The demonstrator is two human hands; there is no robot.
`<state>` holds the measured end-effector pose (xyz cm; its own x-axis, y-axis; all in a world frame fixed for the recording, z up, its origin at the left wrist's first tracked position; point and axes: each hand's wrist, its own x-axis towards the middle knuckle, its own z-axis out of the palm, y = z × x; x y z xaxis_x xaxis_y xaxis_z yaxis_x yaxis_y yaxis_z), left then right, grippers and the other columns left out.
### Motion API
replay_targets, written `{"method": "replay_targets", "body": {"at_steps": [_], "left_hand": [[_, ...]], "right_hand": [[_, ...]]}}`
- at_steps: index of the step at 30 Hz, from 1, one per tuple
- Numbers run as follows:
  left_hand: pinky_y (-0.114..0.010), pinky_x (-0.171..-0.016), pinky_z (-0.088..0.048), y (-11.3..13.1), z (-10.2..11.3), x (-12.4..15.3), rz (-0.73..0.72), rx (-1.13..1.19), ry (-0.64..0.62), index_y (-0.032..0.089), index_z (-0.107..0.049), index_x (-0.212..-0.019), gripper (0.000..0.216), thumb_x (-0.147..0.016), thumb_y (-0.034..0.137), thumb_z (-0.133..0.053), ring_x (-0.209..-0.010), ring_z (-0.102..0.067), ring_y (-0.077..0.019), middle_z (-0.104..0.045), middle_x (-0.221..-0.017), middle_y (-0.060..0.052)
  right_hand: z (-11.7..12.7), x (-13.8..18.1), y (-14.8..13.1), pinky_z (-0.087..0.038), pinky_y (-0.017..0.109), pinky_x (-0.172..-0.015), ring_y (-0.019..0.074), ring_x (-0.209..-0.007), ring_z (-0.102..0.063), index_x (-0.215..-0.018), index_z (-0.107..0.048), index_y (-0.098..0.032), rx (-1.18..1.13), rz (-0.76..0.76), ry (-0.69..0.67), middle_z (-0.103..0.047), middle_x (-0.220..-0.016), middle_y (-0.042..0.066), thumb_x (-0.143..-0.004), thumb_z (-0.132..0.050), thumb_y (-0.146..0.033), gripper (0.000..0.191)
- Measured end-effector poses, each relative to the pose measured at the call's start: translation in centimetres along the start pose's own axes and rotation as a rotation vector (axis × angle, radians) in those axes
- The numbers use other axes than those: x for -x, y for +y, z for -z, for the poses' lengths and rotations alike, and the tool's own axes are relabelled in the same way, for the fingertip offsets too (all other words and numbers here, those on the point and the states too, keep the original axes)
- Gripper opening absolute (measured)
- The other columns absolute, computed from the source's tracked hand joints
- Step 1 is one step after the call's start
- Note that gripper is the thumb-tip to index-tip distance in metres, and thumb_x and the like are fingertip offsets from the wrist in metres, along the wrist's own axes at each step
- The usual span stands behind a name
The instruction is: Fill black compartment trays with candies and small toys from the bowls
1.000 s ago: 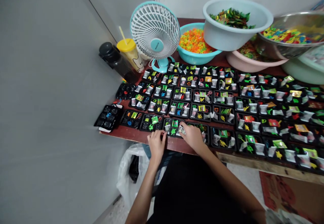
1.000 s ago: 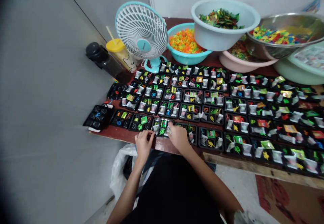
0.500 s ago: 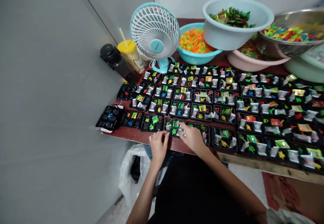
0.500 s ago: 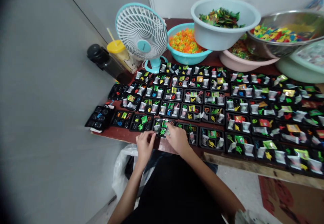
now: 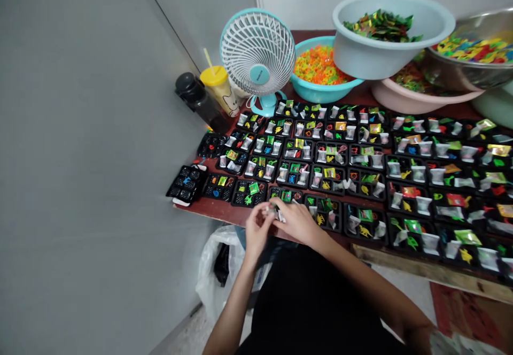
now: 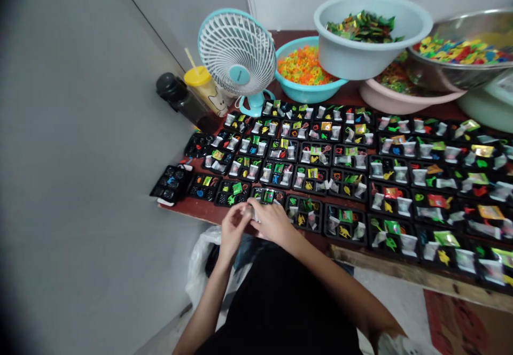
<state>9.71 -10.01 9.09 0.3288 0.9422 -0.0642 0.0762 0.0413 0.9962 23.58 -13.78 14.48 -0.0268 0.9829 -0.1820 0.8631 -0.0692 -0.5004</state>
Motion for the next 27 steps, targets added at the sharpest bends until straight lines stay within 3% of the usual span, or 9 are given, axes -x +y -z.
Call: {"method": "replay_targets", "body": {"at_steps": [2, 4, 6, 10, 13, 27], "left_hand": [[-0.030, -0.084, -0.044, -0.7, 1.5, -0.9, -0.075, -0.079, 0.226, 0.018, -0.050, -0.117, 0.037, -0.084, 0.034, -0.052, -0.096, -0.057, -0.0185, -0.059, -0.109, -0.010], [-0.034, -0.088, -0.042, -1.4, 3.5, -2.2, -0.163, -0.299, 0.381, 0.018, -0.048, -0.122, 0.038, -0.088, 0.034, -0.044, -0.100, -0.054, -0.0200, -0.056, -0.113, -0.011], [-0.038, -0.089, -0.039, -2.1, 5.3, -3.6, -0.208, -0.605, 0.423, 0.018, -0.050, -0.123, 0.038, -0.089, 0.032, -0.040, -0.102, -0.051, -0.0231, -0.055, -0.111, -0.013], [-0.043, -0.083, -0.037, -3.1, 7.0, -5.2, -0.193, -1.021, 0.348, 0.018, -0.046, -0.129, 0.042, -0.089, 0.031, -0.041, -0.099, -0.047, -0.0282, -0.055, -0.107, -0.014], [-0.041, -0.081, -0.037, -3.7, 6.7, -5.2, -0.207, -1.080, 0.317, 0.019, -0.044, -0.130, 0.045, -0.087, 0.033, -0.045, -0.100, -0.047, -0.0286, -0.054, -0.113, -0.013], [-0.039, -0.083, -0.037, -4.7, 7.1, -4.1, -0.249, -0.972, 0.314, 0.019, -0.057, -0.111, 0.028, -0.088, 0.030, -0.043, -0.100, -0.050, -0.0249, -0.058, -0.112, -0.010]], "right_hand": [[-0.1, -1.3, -0.4, -0.042, 0.027, -0.075, 0.0201, -0.092, -0.063, -0.128, -0.037, -0.024, -0.045, -0.016, 0.060, -0.064, -0.104, 0.006, -0.081, -0.055, -0.032, 0.050], [-0.1, -2.9, -0.8, -0.043, 0.027, -0.077, 0.0192, -0.096, -0.061, -0.126, -0.036, -0.022, -0.048, -0.031, 0.105, -0.061, -0.110, 0.007, -0.082, -0.053, -0.026, 0.047], [-0.1, -4.6, -1.2, -0.043, 0.028, -0.079, 0.0191, -0.097, -0.060, -0.123, -0.038, -0.020, 0.017, -0.011, 0.092, -0.060, -0.112, 0.009, -0.082, -0.048, -0.018, 0.042], [-0.5, -7.6, -2.1, -0.044, 0.029, -0.080, 0.0211, -0.097, -0.061, -0.115, -0.047, -0.017, 0.245, 0.120, -0.071, -0.063, -0.103, 0.011, -0.079, -0.042, -0.005, 0.038], [-0.8, -8.7, -2.4, -0.044, 0.030, -0.080, 0.0212, -0.096, -0.062, -0.109, -0.052, -0.016, 0.329, 0.217, -0.142, -0.065, -0.099, 0.011, -0.079, -0.042, -0.003, 0.035], [-0.7, -9.4, -1.8, -0.041, 0.026, -0.079, 0.0189, -0.098, -0.060, -0.102, -0.059, -0.021, 0.290, 0.291, -0.129, -0.066, -0.101, 0.006, -0.076, -0.045, -0.002, 0.035]]}}
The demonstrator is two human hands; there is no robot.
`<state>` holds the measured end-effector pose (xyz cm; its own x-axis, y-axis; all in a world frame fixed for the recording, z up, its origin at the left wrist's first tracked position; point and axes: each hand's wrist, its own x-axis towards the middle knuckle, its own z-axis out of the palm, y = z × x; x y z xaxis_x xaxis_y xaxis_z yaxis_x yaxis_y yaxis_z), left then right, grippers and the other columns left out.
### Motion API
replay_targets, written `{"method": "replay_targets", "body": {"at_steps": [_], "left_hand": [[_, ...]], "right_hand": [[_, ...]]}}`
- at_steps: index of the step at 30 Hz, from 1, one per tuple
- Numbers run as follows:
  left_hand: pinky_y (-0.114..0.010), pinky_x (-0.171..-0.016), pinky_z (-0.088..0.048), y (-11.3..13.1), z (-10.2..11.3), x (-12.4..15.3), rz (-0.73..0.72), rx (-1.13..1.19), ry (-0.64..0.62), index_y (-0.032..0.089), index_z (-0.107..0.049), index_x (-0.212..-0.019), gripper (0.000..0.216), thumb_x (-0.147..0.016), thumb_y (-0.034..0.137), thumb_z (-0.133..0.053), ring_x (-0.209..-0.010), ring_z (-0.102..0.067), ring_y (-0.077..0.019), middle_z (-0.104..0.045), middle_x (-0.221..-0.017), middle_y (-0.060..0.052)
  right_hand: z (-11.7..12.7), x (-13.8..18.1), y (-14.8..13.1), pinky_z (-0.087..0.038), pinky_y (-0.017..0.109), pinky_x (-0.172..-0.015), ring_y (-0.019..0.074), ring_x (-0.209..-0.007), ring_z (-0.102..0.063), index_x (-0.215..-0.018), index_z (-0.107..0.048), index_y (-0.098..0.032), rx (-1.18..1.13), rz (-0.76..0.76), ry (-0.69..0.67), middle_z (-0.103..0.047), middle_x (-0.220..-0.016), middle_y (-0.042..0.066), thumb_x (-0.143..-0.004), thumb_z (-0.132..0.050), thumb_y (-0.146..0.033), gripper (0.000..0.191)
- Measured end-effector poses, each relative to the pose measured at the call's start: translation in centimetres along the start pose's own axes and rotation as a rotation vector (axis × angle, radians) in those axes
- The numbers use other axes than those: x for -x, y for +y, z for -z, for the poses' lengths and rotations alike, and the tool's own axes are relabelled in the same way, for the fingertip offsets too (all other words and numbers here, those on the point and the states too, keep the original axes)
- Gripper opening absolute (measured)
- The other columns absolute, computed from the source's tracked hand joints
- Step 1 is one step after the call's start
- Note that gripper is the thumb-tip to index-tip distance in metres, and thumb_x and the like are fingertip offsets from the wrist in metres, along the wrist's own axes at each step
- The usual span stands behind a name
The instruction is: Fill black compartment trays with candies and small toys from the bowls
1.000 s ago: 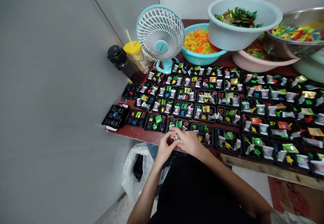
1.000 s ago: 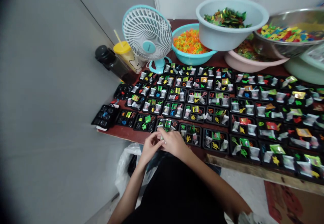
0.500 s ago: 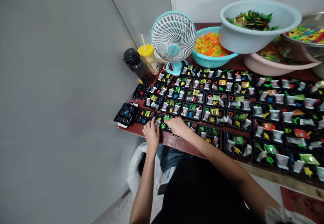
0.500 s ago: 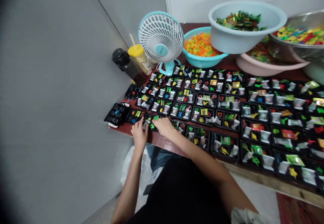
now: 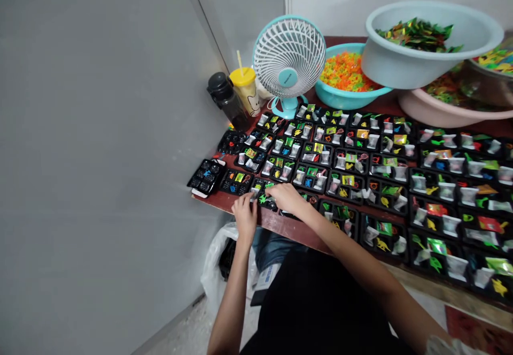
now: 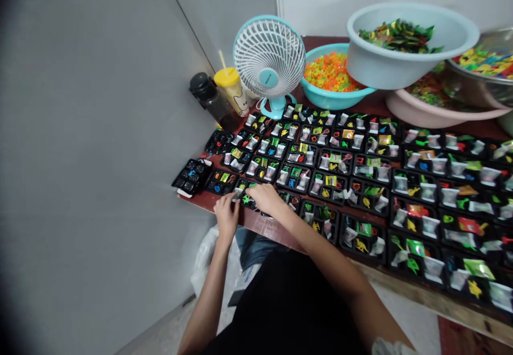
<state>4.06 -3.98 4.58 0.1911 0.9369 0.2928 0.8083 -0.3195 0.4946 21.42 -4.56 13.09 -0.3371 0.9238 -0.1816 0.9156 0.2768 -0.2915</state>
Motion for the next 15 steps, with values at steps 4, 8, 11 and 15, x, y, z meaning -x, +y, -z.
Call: {"method": "replay_targets", "body": {"at_steps": [4, 8, 11, 15], "left_hand": [[-0.041, -0.087, -0.037, 1.1, 0.7, 0.3, -0.006, 0.051, 0.048, 0.020, -0.057, -0.111, 0.029, -0.086, 0.031, -0.048, -0.106, -0.048, -0.0257, -0.052, -0.120, -0.012], [-0.038, -0.086, -0.039, 3.4, 1.4, 1.1, -0.120, 0.182, -0.053, 0.019, -0.057, -0.109, 0.028, -0.086, 0.032, -0.049, -0.100, -0.051, -0.0230, -0.058, -0.108, -0.009], [-0.039, -0.086, -0.038, 4.8, 1.4, 1.3, -0.136, 0.107, -0.137, 0.019, -0.054, -0.116, 0.035, -0.084, 0.033, -0.052, -0.104, -0.047, -0.0257, -0.055, -0.113, -0.011], [-0.041, -0.084, -0.038, 4.8, 0.8, 1.1, -0.046, -0.002, -0.151, 0.021, -0.056, -0.114, 0.032, -0.084, 0.031, -0.050, -0.105, -0.045, -0.0274, -0.054, -0.115, -0.011]], "right_hand": [[0.0, 0.3, -1.0, -0.040, 0.024, -0.076, 0.0168, -0.093, -0.060, -0.106, -0.058, -0.020, -0.073, -0.019, 0.137, -0.064, -0.101, 0.007, -0.083, -0.042, -0.009, 0.030], [-0.5, 0.8, -1.9, -0.039, 0.021, -0.066, 0.0114, -0.069, -0.057, -0.097, -0.061, -0.020, -0.478, -0.174, 0.397, -0.062, -0.077, 0.000, -0.086, -0.046, -0.034, 0.023], [-1.2, 1.2, -2.1, -0.039, 0.019, -0.060, 0.0095, -0.060, -0.052, -0.084, -0.060, -0.018, -0.879, -0.228, 0.523, -0.056, -0.065, -0.002, -0.081, -0.051, -0.041, 0.026], [-1.5, 2.3, -0.9, -0.036, 0.019, -0.049, 0.0092, -0.052, -0.046, -0.086, -0.055, -0.018, -1.380, -0.449, 0.624, -0.052, -0.065, -0.002, -0.077, -0.047, -0.045, 0.029]]}}
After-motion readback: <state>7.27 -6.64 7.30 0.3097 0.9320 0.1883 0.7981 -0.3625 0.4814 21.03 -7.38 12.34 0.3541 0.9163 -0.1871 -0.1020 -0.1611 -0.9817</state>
